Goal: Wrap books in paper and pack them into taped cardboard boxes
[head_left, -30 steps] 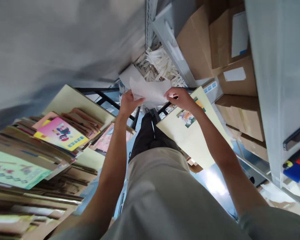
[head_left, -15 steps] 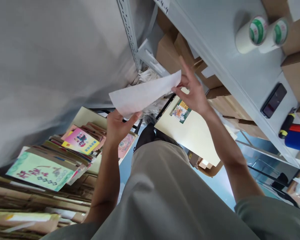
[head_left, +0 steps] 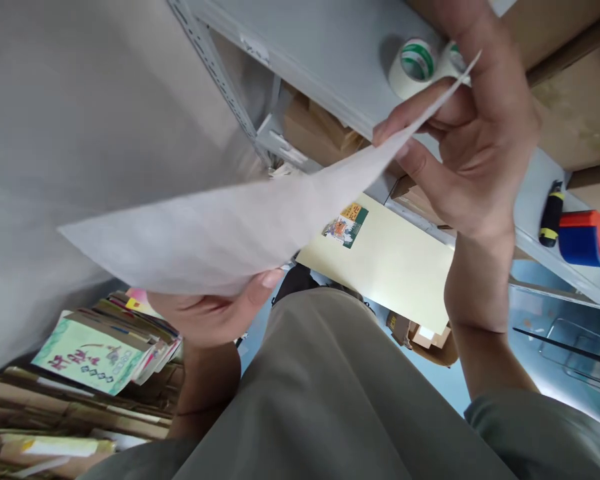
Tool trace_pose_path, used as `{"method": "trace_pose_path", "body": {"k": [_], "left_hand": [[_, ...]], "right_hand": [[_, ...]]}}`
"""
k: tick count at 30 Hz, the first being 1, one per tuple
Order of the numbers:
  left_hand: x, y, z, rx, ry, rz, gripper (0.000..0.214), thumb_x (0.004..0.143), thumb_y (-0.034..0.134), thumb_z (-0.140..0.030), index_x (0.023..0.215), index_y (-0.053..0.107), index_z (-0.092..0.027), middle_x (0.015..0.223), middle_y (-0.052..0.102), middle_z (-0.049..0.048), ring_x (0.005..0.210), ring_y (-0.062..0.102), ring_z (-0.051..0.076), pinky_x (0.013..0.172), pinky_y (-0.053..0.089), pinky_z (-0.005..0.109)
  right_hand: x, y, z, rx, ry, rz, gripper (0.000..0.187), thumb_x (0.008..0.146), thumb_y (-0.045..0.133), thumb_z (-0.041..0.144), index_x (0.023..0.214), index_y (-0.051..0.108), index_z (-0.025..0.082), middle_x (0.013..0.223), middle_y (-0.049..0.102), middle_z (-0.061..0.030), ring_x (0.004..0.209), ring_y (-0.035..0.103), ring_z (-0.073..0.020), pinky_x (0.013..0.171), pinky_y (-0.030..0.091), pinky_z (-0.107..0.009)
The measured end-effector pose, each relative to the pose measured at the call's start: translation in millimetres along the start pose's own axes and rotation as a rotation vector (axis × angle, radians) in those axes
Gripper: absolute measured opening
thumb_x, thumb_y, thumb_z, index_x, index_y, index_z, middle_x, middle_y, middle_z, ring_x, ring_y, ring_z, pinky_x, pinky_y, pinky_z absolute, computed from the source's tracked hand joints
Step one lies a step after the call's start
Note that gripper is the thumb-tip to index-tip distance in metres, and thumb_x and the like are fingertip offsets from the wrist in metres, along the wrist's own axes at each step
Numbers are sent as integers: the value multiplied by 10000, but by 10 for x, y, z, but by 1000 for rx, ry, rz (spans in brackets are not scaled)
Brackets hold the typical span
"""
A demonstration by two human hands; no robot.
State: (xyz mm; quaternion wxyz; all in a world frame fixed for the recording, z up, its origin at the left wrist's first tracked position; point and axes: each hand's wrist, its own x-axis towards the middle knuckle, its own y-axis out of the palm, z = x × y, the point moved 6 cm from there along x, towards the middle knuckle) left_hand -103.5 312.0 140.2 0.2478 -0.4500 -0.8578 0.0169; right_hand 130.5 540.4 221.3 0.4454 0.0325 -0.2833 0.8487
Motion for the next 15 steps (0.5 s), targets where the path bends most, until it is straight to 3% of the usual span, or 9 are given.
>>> {"method": "trace_pose_path", "body": {"k": [3, 5, 8, 11, 13, 15], "left_hand": [[-81, 506, -355, 3, 162, 110, 120, 901, 925, -301, 949, 867, -395, 822, 784, -27, 670, 733, 235, 596, 667, 426], [-231, 1000, -465, -85, 151, 281, 109, 969, 878, -250, 1025, 876, -344, 913, 831, -4, 732, 772, 210, 627, 659, 373], [-631, 1756, -516, -213, 103, 459, 77, 1041, 822, -205, 1009, 839, -273, 938, 845, 15, 796, 795, 189, 712, 665, 329], [-1167, 2456, -476, -281, 57, 632, 123, 1100, 750, -200, 1042, 842, -258, 1046, 871, 53, 915, 831, 202, 815, 689, 336], [-1530, 2847, -403, -281, 24, 725, 153, 1121, 720, -214, 1110, 862, -271, 1163, 881, 78, 1039, 852, 225, 911, 709, 363], [-1872, 3185, -292, -232, -7, 809, 205, 1132, 693, -228, 1187, 880, -293, 1256, 876, 88, 1153, 853, 244, 1004, 715, 389]], "right_hand": [[-423, -385, -195, 15, 16, -14, 609, 1077, 842, 610, 1643, 620, 635, 1718, 675, 133, 1418, 791, -350, 1098, 761, -452], [-776, -639, -449, 31, 37, -30, 585, 1094, 834, 580, 1648, 653, 528, 1406, 847, 33, 1323, 834, -327, 1132, 739, -517], [-1427, -996, -963, 56, 104, -98, 468, 1087, 820, 605, 1491, 764, 374, 1142, 877, -17, 1244, 854, -326, 1157, 702, -582], [-2214, -1278, -1527, 59, 234, -219, 483, 1048, 816, 697, 1372, 798, 339, 1252, 869, -63, 1331, 822, -349, 1156, 692, -578], [-2785, -1406, -1833, 71, 334, -330, 596, 1017, 806, 764, 1445, 764, 350, 1414, 836, -98, 1430, 773, -363, 1163, 682, -563], [-3372, -1476, -2065, 111, 488, -449, 690, 1068, 652, 838, 1553, 705, 350, 1523, 792, -127, 1463, 754, -360, 1147, 681, -560]]}}
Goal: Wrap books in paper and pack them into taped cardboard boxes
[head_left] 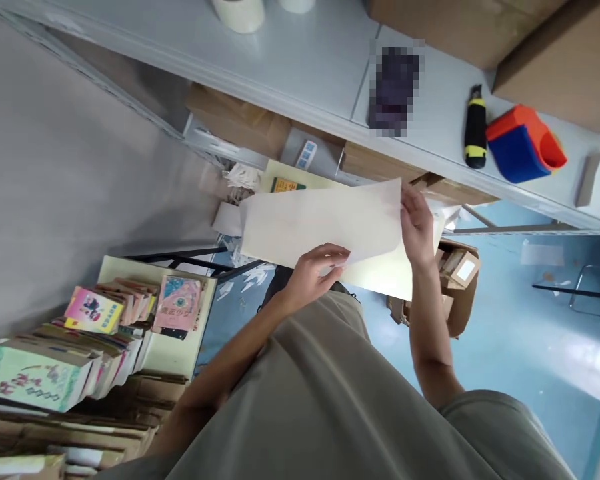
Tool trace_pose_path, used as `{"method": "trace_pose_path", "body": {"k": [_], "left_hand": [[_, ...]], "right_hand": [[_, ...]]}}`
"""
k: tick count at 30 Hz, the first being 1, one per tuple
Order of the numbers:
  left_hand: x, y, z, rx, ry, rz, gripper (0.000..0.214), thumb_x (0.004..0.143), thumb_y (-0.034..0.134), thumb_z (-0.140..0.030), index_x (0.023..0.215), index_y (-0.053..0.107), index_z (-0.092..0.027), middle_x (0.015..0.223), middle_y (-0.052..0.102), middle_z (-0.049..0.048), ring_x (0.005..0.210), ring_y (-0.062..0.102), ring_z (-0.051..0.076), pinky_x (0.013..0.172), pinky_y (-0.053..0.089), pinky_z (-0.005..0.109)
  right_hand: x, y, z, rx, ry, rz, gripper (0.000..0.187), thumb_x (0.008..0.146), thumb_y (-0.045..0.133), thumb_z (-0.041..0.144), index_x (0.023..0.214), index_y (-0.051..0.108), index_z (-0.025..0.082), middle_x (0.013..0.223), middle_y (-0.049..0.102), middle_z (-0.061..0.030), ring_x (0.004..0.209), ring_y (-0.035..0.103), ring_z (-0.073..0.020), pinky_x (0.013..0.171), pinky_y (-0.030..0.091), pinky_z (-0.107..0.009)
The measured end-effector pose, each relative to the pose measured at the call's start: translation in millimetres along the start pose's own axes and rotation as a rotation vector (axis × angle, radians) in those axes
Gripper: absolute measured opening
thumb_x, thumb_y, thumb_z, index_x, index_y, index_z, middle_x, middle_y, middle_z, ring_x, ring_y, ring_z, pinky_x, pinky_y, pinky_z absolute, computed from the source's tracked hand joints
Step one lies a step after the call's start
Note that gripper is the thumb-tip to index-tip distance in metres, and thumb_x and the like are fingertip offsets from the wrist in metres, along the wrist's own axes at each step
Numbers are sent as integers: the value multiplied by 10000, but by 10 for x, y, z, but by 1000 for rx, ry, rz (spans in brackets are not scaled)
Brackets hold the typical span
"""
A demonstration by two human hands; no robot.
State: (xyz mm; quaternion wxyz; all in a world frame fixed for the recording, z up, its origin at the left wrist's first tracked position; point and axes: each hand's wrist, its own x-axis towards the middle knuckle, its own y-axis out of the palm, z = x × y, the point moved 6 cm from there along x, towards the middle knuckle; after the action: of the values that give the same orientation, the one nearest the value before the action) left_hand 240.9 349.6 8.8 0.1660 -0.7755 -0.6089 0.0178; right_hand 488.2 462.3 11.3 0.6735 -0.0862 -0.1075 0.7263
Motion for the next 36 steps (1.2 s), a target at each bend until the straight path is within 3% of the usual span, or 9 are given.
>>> {"method": "trace_pose_path", "body": {"k": [4, 8, 12, 16, 21, 24, 28, 32, 36], "left_hand": [[-24, 740, 402, 120, -45, 139, 322, 1130, 639, -209, 1294, 893, -320, 1355, 855, 85, 1255, 832, 252, 1067, 712, 408], [-52, 1356, 742, 245, -92, 290, 417, 1120, 581, -163, 1345, 895, -322, 1385, 842, 88, 1286, 811, 260, 1153, 684, 461], [-134, 1722, 1005, 317, -154, 537, 425, 1101, 696, -307, 1504, 829, -279, 1586, 765, 124, 1468, 734, 320, 1288, 605, 513], [-186, 1381, 1387, 441, -294, 619, 652, 1103, 713, -503, 1671, 685, -185, 1826, 554, 197, 1706, 520, 388, 1440, 422, 552], [-339, 211, 2149, 802, -736, 434, 886, 1081, 702, -475, 1808, 448, -37, 1936, 270, 326, 1804, 300, 510, 1440, 344, 614], [-528, -241, 2448, 849, -890, 376, 1029, 1046, 731, -591, 1839, 370, -44, 1938, 204, 365, 1779, 324, 556, 1393, 390, 632], [-687, -281, 2595, 782, -886, 486, 984, 1041, 715, -595, 1815, 415, -66, 1917, 290, 353, 1756, 378, 545, 1376, 409, 634], [-727, -170, 2607, 766, -901, 558, 998, 997, 806, -644, 1773, 514, -89, 1939, 206, 357, 1728, 402, 583, 1373, 413, 611], [-736, -201, 2625, 738, -875, 571, 870, 1022, 817, -520, 1739, 573, -93, 1935, 244, 345, 1724, 429, 571, 1384, 414, 617]], "right_hand": [[-716, -405, -680, 77, 353, -104, 842, 1119, 341, 903, 1607, 675, 304, 1506, 791, -177, 1426, 777, -356, 1083, 695, -542], [-1127, -572, -1245, 79, 464, -115, 838, 943, 797, 767, 1588, 658, 250, 1316, 855, -167, 1247, 831, -341, 1046, 695, -523], [-1244, -613, -1983, 98, 576, -163, 772, 864, 845, 581, 1508, 664, 196, 1115, 879, -117, 1048, 849, -297, 1017, 685, -510], [-1312, -616, -2614, 32, 736, -266, 596, 846, 799, 377, 1383, 684, 148, 1071, 873, -121, 1019, 835, -273, 1044, 657, -451], [-1428, -558, -2934, -253, 851, -258, 352, 911, 754, 265, 1250, 701, 188, 1152, 875, -162, 1041, 797, -279, 1025, 613, -421], [-1457, -505, -2942, -366, 824, -232, 262, 999, 719, 292, 1249, 679, 224, 1169, 872, -153, 1041, 776, -285, 1007, 588, -412], [-1479, -466, -2887, -524, 856, -222, 295, 1038, 721, 311, 1308, 641, 221, 1204, 845, -161, 1102, 752, -311, 1026, 570, -431], [-1457, -443, -2712, -660, 832, -346, 340, 1005, 738, 287, 1316, 640, 194, 1389, 761, -240, 1281, 709, -346, 1103, 560, -461], [-1306, 12, -2546, -487, 763, -275, 187, 1091, 618, 369, 1166, 686, 212, 1207, 824, -183, 1058, 775, -295, 1025, 606, -434]]}}
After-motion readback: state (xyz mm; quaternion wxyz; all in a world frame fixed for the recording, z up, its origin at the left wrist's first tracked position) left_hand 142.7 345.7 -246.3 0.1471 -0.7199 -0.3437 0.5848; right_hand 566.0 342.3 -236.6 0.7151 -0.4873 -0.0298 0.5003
